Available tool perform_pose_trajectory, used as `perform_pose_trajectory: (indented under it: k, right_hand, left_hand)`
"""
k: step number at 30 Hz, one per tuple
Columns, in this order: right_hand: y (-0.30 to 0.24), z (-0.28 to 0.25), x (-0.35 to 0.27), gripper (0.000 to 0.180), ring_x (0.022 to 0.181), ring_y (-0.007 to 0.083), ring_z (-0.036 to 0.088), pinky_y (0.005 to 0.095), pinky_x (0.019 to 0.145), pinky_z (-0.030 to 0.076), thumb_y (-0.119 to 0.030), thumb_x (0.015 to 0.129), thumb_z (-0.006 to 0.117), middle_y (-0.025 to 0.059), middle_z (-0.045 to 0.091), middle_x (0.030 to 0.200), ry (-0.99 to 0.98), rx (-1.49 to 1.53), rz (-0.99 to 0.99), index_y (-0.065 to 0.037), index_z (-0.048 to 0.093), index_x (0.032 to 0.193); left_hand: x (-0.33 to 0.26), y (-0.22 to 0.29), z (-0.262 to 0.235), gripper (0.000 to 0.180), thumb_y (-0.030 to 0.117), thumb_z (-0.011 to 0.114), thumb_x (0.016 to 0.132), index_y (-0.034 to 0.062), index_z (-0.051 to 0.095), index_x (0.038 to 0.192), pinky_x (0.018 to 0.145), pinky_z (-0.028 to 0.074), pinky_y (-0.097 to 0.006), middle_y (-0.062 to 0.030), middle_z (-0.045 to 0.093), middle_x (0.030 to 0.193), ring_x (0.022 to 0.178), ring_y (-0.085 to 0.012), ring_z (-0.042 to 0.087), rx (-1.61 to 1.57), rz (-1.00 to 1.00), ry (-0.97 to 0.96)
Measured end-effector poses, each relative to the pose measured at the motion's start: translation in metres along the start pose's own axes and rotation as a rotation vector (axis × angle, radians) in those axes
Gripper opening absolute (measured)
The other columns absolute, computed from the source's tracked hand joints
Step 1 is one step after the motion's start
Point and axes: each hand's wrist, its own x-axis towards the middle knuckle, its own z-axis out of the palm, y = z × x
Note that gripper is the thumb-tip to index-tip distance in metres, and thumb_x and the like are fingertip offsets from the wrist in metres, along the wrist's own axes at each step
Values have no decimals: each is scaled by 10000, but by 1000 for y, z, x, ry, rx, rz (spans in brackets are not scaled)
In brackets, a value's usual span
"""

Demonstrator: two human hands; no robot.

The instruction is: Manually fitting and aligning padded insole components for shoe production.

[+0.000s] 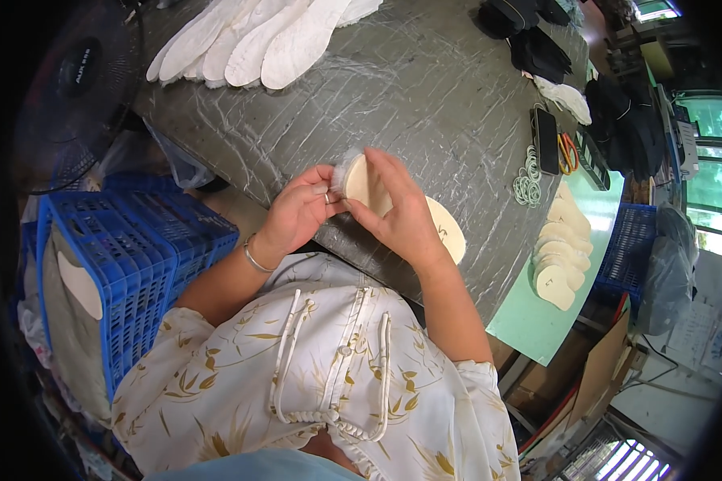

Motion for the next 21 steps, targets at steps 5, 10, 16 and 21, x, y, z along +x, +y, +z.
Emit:
perform_pose_trajectory:
  k: [5, 10, 16, 21]
  right_hand:
    - [8, 4, 0, 630, 1216, 356, 558, 401, 1002, 463, -190, 825, 778, 211, 543, 1344, -12, -27, -62, 2, 506, 1360]
    - [20, -14, -2, 518, 1189, 318, 582, 376, 999, 450, -186, 862, 733, 196, 567, 1328, 179, 50, 35, -10, 558, 1317]
    - [31, -23, -53, 232, 997, 318, 641, 362, 852, 511, -84, 816, 726, 142, 658, 1073, 252, -157, 185, -16, 680, 1033]
    - [27, 3, -74, 349, 1046, 329, 615, 397, 892, 501, -110, 769, 755, 151, 634, 1141, 246, -280, 114, -33, 666, 1098]
  left_hand:
    - [4, -6, -4, 209, 83, 584, 955, 43, 541, 1155, 863, 546, -311, -98, 644, 1074, 965, -172, 652, 358, 6, 168]
    - [16, 8, -13, 110, 103, 582, 957, 44, 561, 1047, 802, 587, -346, -90, 675, 971, 870, -192, 691, 328, -11, 416]
    - [16, 15, -24, 152, 122, 620, 936, 33, 549, 1038, 776, 591, -328, -103, 656, 980, 852, -187, 680, 418, -34, 556]
    - [15, 15, -26, 285, 102, 615, 933, 4, 499, 1174, 801, 571, -318, -132, 606, 1081, 908, -188, 644, 553, 3, 556]
